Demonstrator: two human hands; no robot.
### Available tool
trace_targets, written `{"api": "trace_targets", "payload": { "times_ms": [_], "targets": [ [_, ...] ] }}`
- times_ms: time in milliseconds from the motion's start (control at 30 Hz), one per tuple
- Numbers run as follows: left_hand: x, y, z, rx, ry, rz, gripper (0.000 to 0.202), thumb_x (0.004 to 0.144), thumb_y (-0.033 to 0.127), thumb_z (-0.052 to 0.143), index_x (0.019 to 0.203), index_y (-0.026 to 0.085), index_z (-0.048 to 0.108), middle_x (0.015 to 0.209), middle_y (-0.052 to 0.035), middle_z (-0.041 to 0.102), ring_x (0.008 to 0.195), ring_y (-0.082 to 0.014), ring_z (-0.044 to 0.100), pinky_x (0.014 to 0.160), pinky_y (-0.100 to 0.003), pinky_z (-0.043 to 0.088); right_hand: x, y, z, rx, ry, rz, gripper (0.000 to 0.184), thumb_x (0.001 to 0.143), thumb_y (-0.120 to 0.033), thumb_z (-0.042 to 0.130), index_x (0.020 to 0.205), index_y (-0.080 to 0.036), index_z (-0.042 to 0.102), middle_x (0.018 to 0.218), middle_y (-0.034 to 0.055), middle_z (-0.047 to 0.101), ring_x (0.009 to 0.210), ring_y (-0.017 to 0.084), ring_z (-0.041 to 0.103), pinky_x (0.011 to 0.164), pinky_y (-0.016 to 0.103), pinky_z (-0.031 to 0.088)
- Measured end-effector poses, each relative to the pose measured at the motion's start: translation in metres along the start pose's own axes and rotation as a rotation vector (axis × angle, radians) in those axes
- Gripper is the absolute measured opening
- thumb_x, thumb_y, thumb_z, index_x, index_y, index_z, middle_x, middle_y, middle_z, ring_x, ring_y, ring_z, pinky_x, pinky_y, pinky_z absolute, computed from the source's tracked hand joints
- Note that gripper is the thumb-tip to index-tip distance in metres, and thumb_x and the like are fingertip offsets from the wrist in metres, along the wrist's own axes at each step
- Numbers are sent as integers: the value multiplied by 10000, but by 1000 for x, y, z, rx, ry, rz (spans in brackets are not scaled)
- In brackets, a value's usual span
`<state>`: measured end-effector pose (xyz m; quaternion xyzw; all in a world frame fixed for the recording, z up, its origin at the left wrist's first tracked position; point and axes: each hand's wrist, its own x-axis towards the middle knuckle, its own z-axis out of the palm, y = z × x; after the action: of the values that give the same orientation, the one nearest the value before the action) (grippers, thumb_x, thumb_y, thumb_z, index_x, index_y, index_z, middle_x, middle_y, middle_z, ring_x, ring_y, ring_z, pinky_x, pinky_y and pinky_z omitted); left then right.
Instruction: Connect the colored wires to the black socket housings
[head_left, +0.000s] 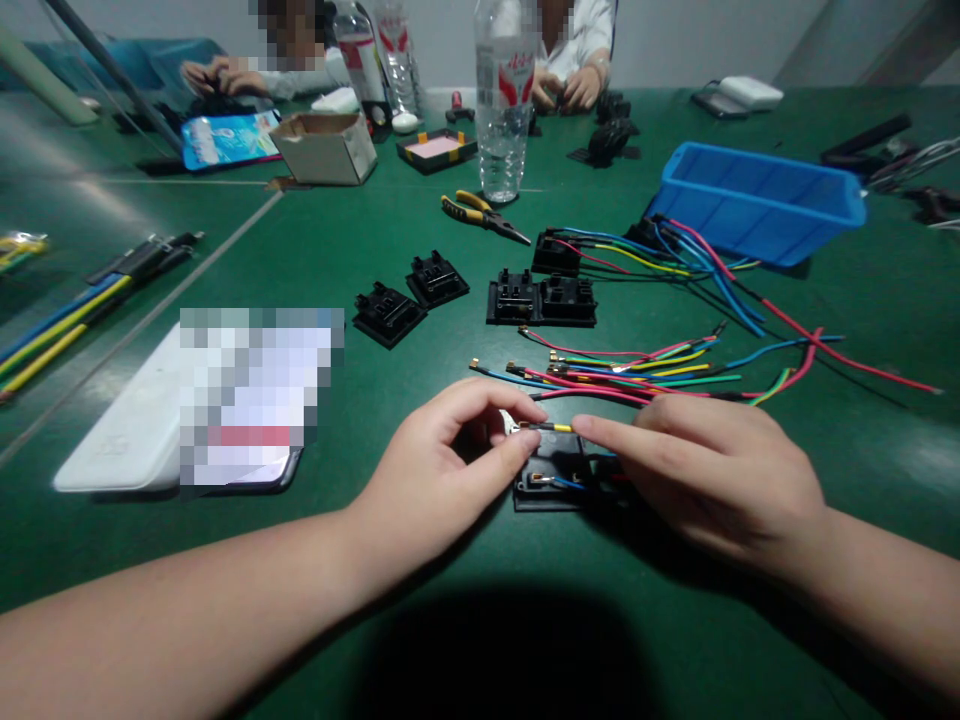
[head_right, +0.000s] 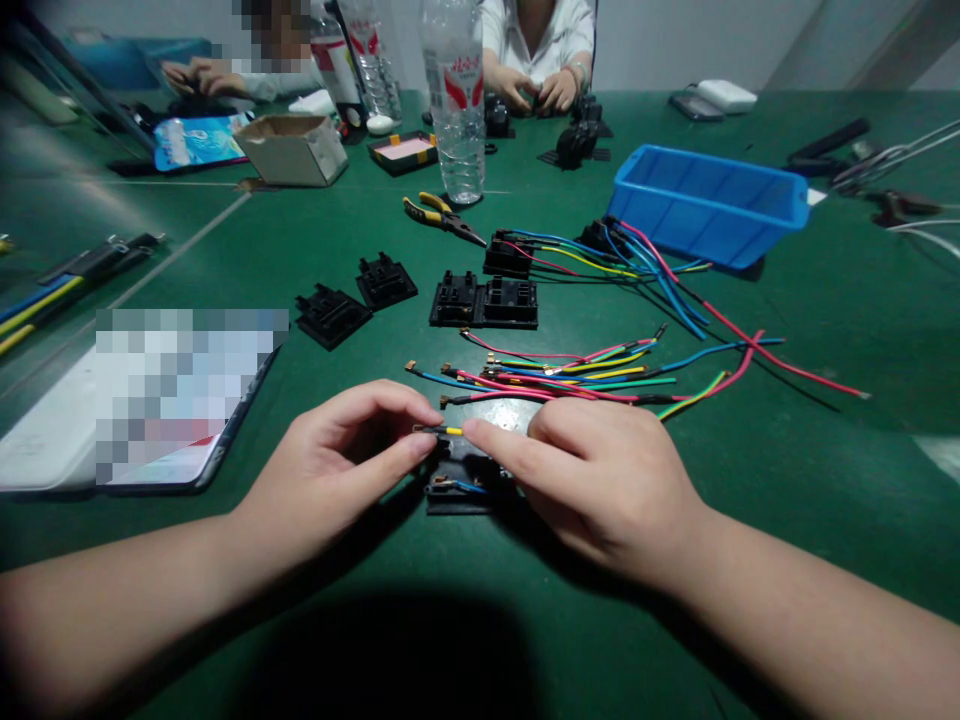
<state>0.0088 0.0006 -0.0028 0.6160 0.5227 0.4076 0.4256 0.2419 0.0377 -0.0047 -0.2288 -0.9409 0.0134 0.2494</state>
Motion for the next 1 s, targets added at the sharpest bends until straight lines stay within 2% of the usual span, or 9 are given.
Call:
{"api": "trace_targets", "payload": {
  "times_ms": [200, 400, 500, 633, 733, 867, 1000],
  "targets": [
    [2, 3, 0, 42, -26, 13, 85, 846, 166, 646, 877, 200, 718, 831, 18, 681, 752, -111, 614, 698, -221, 473, 0, -3, -3, -21, 13, -11, 368, 905, -118, 503, 1257, -207, 560, 686, 6, 559, 574, 134, 496, 513, 265, 346],
    [3, 5, -4, 87, -155, 176, 114, 851, 109, 647, 857, 189, 728, 871, 11, 719, 834, -109, 649, 792, -204, 489, 0, -6, -3, 116, 28, -18, 233, 867, -96, 527, 1083, -142, 602, 617, -13, 512, 516, 119, 457, 495, 275, 313],
    [3, 5, -4, 134, -200, 223, 123, 855, 106, 640, 863, 186, 733, 861, 1, 724, 832, -119, 655, 793, -218, 499, -1, -6, -2, 134, 22, -25, 234, 858, -94, 524, 1076, -140, 598, 621, -13, 524, 515, 123, 470, 500, 278, 317],
    [2, 6, -4, 162, -164, 216, 113, 856, 122, 642, 871, 194, 726, 860, -4, 725, 821, -133, 658, 777, -242, 506, -2, -5, -1, 123, -9, -31, 278, 869, -123, 535, 1144, -146, 569, 660, -2, 560, 544, 134, 500, 515, 282, 344],
    [-1, 6, -3, 185, -129, 200, 95, 868, 152, 634, 908, 197, 708, 880, -7, 717, 814, -135, 656, 751, -242, 506, -1, -5, -1, 140, 30, -11, 208, 874, -96, 530, 1067, -167, 554, 675, 2, 582, 557, 130, 505, 523, 279, 367],
    [-3, 5, -2, 217, -108, 266, 117, 883, 150, 617, 958, 188, 699, 903, -15, 718, 842, -135, 657, 780, -242, 504, 0, -6, 0, 139, 41, 36, 168, 887, -85, 517, 1025, -177, 541, 678, 5, 604, 563, 133, 525, 532, 284, 393],
    [-3, 3, -4, 246, -109, 315, 148, 887, 108, 597, 951, 189, 702, 920, -18, 717, 883, -134, 653, 819, -238, 500, 1, -5, 0, 109, 4, -41, 138, 907, -110, 501, 1025, -161, 553, 678, 10, 592, 560, 129, 496, 518, 275, 351]
  ]
}}
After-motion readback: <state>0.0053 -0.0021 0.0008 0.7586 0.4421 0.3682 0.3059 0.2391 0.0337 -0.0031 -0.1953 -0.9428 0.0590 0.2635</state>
